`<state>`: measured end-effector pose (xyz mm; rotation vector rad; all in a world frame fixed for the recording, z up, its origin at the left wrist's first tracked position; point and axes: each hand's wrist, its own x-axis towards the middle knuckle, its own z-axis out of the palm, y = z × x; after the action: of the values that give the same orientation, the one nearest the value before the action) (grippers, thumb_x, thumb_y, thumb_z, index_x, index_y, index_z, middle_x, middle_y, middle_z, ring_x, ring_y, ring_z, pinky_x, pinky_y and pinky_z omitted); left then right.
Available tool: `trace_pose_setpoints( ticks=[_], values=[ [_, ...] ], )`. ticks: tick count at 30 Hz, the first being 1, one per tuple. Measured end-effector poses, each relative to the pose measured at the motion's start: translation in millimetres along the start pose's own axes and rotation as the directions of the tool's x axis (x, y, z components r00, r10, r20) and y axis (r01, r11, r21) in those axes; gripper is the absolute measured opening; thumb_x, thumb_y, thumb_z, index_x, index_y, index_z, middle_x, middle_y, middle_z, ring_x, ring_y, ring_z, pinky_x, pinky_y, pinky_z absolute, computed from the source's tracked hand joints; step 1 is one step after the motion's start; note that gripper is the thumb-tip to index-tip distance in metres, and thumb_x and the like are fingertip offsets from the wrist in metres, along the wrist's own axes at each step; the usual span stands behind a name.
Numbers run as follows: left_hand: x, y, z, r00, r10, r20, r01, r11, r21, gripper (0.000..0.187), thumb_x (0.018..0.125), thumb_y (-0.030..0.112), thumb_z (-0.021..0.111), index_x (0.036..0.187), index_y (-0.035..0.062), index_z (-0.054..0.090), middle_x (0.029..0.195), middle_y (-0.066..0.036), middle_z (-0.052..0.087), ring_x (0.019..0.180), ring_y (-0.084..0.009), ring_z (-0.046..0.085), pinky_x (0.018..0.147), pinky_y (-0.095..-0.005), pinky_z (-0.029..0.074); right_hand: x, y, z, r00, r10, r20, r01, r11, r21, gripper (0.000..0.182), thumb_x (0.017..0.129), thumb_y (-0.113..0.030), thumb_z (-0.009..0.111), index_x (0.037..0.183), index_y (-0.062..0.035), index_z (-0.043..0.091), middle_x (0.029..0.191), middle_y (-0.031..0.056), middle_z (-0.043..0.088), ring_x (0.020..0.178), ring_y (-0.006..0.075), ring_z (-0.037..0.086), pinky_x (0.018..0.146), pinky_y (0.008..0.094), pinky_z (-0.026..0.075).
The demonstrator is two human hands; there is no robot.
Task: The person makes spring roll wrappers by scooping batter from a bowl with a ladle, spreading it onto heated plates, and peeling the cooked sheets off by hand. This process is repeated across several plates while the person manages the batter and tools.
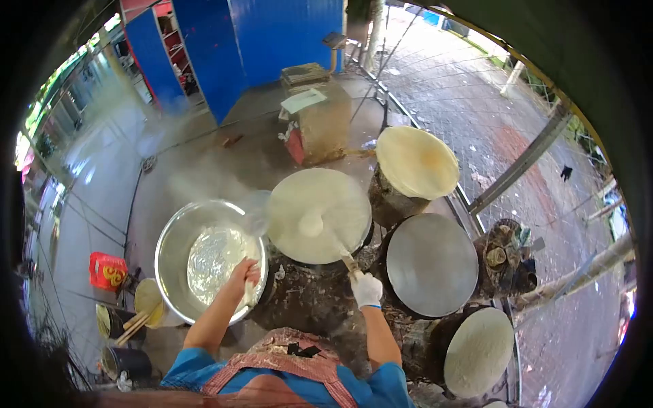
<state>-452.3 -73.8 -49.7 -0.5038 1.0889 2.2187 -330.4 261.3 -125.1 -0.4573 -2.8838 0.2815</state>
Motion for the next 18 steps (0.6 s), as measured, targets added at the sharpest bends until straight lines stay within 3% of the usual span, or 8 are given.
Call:
trace_pose_setpoints(
  ticks=[3, 6, 8, 10, 12, 14, 16, 18],
  values=[
    [29.8, -11.9, 23.6, 0.989, -0.143, -0.02, 0.14, 0.983, -0.122, 0.028, 0.081, 0.0, 0.049, 0.092, 0.0161, 0.028, 0.055, -0.001, 0.031, 0.037, -0.0092, 0.028, 0.032, -0.0245, 0.026, -11.8, 11.3, -27.9, 0.984, 0.175, -0.024, -0.175, 0.984, -0.019, 0.03, 0.08, -0.042, 0.056, 0.076, -0.0138, 0.063, 0.062, 0.0147, 0.057, 0.055, 0.0318, 0.059, 0.051, 0.0432, 0.047],
    [33.1, -37.1, 54.1, 0.995, -0.034, -0.098, 0.041, 0.997, 0.068, 0.03, 0.08, -0.001, 0.048, 0.098, 0.0142, 0.029, 0.062, -0.006, 0.036, 0.041, -0.0112, 0.032, 0.033, -0.0255, 0.029, -39.8, 11.6, -5.3, 0.967, 0.248, -0.067, -0.255, 0.955, -0.153, 0.031, 0.08, -0.042, 0.055, 0.077, -0.0131, 0.063, 0.062, 0.0131, 0.055, 0.056, 0.0315, 0.058, 0.052, 0.0425, 0.047],
    [35.3, -57.1, 77.4, 0.989, -0.04, -0.142, 0.053, 0.994, 0.091, 0.027, 0.079, 0.001, 0.049, 0.096, 0.012, 0.03, 0.06, -0.004, 0.033, 0.041, -0.0105, 0.03, 0.032, -0.0252, 0.027, -58.3, -20.8, -6.3, 0.981, 0.176, 0.079, -0.158, 0.968, -0.195, 0.031, 0.079, -0.043, 0.056, 0.077, -0.013, 0.063, 0.063, 0.012, 0.055, 0.055, 0.0305, 0.058, 0.052, 0.0416, 0.047],
    [73.5, -95.1, 62.2, 0.98, -0.16, -0.116, 0.164, 0.986, 0.029, 0.024, 0.08, 0.01, 0.053, 0.092, 0.0113, 0.032, 0.054, -0.003, 0.03, 0.038, -0.0106, 0.03, 0.032, -0.0255, 0.027, -72.8, -31.6, 23.5, 1.0, 0.011, 0.002, -0.011, 0.999, -0.046, 0.023, 0.08, -0.037, 0.055, 0.083, -0.0146, 0.061, 0.065, 0.0128, 0.055, 0.055, 0.0312, 0.058, 0.051, 0.0424, 0.047],
    [46.4, -85.3, 57.4, 0.921, -0.381, 0.085, 0.386, 0.862, -0.329, 0.019, 0.085, 0.015, 0.051, 0.098, 0.0135, 0.037, 0.05, 0.0, 0.026, 0.036, -0.0102, 0.028, 0.032, -0.0232, 0.024, -72.7, -41.8, 19.2, 0.998, 0.047, 0.03, -0.049, 0.998, 0.038, 0.02, 0.079, -0.034, 0.057, 0.081, -0.0151, 0.063, 0.066, 0.0126, 0.056, 0.057, 0.0316, 0.058, 0.052, 0.0434, 0.046],
    [-26.6, -69.5, 34.1, 0.982, -0.088, 0.17, 0.124, 0.968, -0.217, 0.014, 0.088, 0.017, 0.049, 0.084, 0.0097, 0.038, 0.05, 0.0, 0.028, 0.034, -0.0115, 0.03, 0.03, -0.0271, 0.023, -71.6, -56.0, -22.3, 0.991, 0.023, -0.134, 0.008, 0.973, 0.23, 0.022, 0.076, -0.036, 0.061, 0.079, -0.015, 0.064, 0.062, 0.0122, 0.054, 0.054, 0.0309, 0.056, 0.049, 0.0433, 0.044],
    [-76.4, -63.0, 10.3, 0.987, -0.135, 0.09, 0.141, 0.988, -0.062, 0.013, 0.092, 0.025, 0.047, 0.096, 0.0209, 0.035, 0.053, 0.003, 0.026, 0.036, -0.0069, 0.024, 0.029, -0.0211, 0.02, -75.6, -41.9, -10.9, 0.955, -0.135, -0.263, 0.206, 0.942, 0.265, 0.024, 0.074, -0.037, 0.065, 0.087, -0.017, 0.067, 0.057, 0.0108, 0.052, 0.051, 0.0316, 0.054, 0.046, 0.0426, 0.042],
    [-82.8, -66.6, -17.7, 0.95, -0.301, 0.086, 0.311, 0.885, -0.345, 0.014, 0.091, 0.026, 0.049, 0.099, 0.0235, 0.038, 0.055, 0.003, 0.028, 0.037, -0.0057, 0.023, 0.028, -0.0208, 0.023, -72.2, -56.2, -3.0, 0.971, -0.223, -0.091, 0.237, 0.953, 0.188, 0.033, 0.071, -0.038, 0.068, 0.094, -0.0141, 0.066, 0.057, 0.0109, 0.052, 0.051, 0.0316, 0.054, 0.047, 0.0417, 0.043]
  ],
)
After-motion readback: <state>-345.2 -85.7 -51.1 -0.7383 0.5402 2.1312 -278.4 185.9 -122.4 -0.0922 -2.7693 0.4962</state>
